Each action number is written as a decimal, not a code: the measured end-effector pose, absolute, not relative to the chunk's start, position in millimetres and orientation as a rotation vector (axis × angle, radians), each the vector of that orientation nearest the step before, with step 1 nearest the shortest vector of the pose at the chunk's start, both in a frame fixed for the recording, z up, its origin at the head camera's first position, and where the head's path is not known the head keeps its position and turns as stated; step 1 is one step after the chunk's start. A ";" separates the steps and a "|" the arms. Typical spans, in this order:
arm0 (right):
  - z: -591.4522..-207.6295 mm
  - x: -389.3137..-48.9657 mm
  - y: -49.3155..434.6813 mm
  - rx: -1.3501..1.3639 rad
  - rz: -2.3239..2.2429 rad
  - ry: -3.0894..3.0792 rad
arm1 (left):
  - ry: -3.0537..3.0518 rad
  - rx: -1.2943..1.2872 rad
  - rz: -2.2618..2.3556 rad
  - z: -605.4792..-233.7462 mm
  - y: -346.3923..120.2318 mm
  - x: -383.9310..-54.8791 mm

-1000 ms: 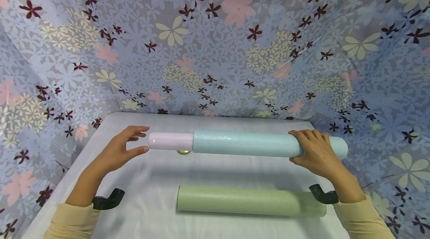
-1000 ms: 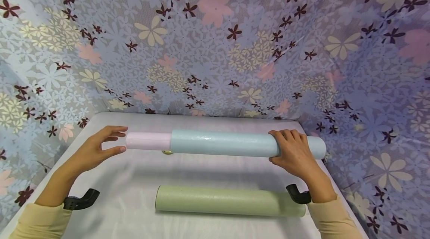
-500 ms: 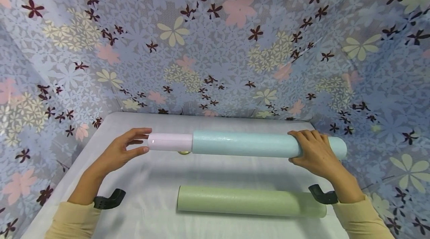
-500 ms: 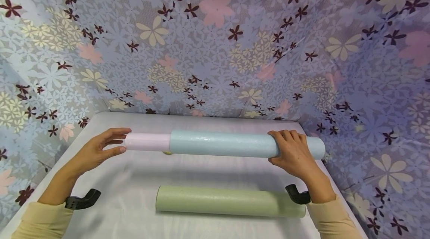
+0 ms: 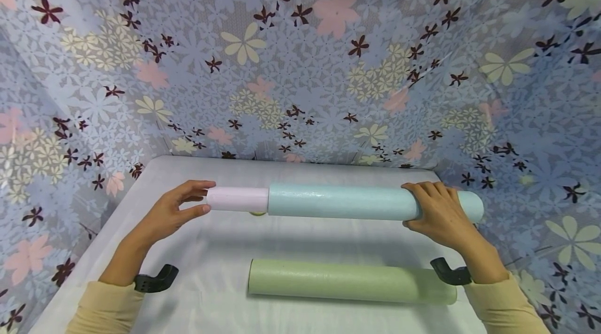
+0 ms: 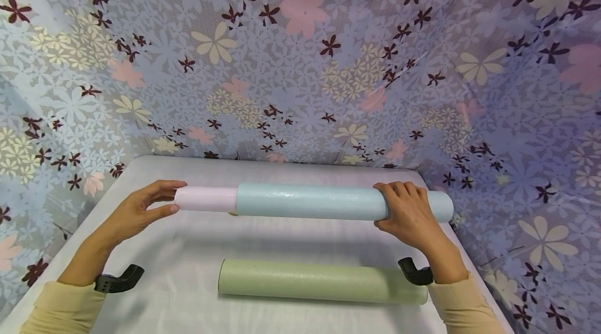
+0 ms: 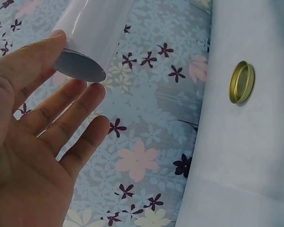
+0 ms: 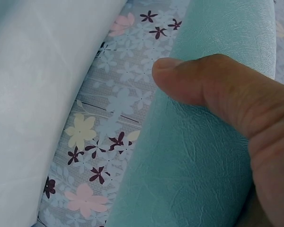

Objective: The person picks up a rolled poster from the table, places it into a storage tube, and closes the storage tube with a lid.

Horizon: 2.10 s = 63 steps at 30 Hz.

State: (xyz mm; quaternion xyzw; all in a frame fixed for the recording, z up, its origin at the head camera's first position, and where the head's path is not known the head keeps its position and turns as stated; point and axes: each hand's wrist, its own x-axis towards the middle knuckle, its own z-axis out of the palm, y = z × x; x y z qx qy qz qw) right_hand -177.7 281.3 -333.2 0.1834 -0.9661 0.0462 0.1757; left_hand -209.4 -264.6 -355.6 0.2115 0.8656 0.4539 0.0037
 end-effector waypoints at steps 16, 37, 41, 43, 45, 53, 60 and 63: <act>-333.4 -177.2 279.3 0.498 0.133 -2.762 | 2.744 0.656 1.433 -355.5 -256.9 -209.6; -333.7 -177.0 272.5 0.496 0.139 -2.782 | 2.754 0.785 1.478 -359.8 -235.8 -206.1; -334.1 -177.3 270.6 0.504 0.148 -2.780 | 2.761 0.811 1.477 -361.8 -229.3 -207.4; -334.3 -177.5 270.2 0.509 0.148 -2.774 | 2.770 0.828 1.475 -362.3 -225.9 -207.8; -334.6 -177.5 269.9 0.515 0.148 -2.769 | 2.780 0.836 1.476 -363.1 -222.7 -208.1; -335.9 -177.3 269.2 0.522 0.136 -2.773 | 2.775 0.913 1.485 -365.0 -210.7 -208.4; -336.4 -177.7 267.7 0.532 0.126 -2.758 | 2.743 0.924 1.503 -364.4 -199.5 -208.7; -336.8 -177.9 267.3 0.532 0.125 -2.757 | 2.740 0.931 1.496 -365.2 -195.3 -209.0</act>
